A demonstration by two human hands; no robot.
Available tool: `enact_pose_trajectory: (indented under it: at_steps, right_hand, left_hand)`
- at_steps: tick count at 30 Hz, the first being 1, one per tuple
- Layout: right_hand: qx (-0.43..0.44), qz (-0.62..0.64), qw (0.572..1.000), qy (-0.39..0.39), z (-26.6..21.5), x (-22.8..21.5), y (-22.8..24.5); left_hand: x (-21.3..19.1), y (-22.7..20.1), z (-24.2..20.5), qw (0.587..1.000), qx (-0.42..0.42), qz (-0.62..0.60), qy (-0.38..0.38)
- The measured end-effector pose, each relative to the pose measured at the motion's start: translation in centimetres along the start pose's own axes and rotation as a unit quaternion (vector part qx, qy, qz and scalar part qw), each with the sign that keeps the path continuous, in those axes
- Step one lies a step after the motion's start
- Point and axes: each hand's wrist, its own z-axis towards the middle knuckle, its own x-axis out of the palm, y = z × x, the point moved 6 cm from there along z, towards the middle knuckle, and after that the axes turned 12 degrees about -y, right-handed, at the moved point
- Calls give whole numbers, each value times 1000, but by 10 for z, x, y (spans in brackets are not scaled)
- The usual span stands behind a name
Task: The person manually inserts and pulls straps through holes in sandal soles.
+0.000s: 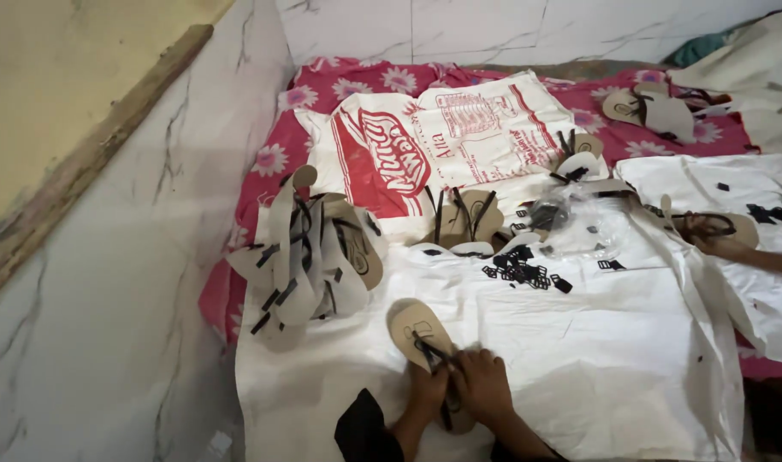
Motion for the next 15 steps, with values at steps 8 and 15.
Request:
enact_pose_trajectory:
  at_steps: [8, 15]
  right_hand:
    - [150, 279, 948, -12, -15, 56, -52]
    - [362, 402, 835, 97, -20, 58, -59]
  left_hand:
    - [-2, -55, -9, 977, 158, 139, 34]
    - [1, 7, -4, 972, 113, 207, 4]
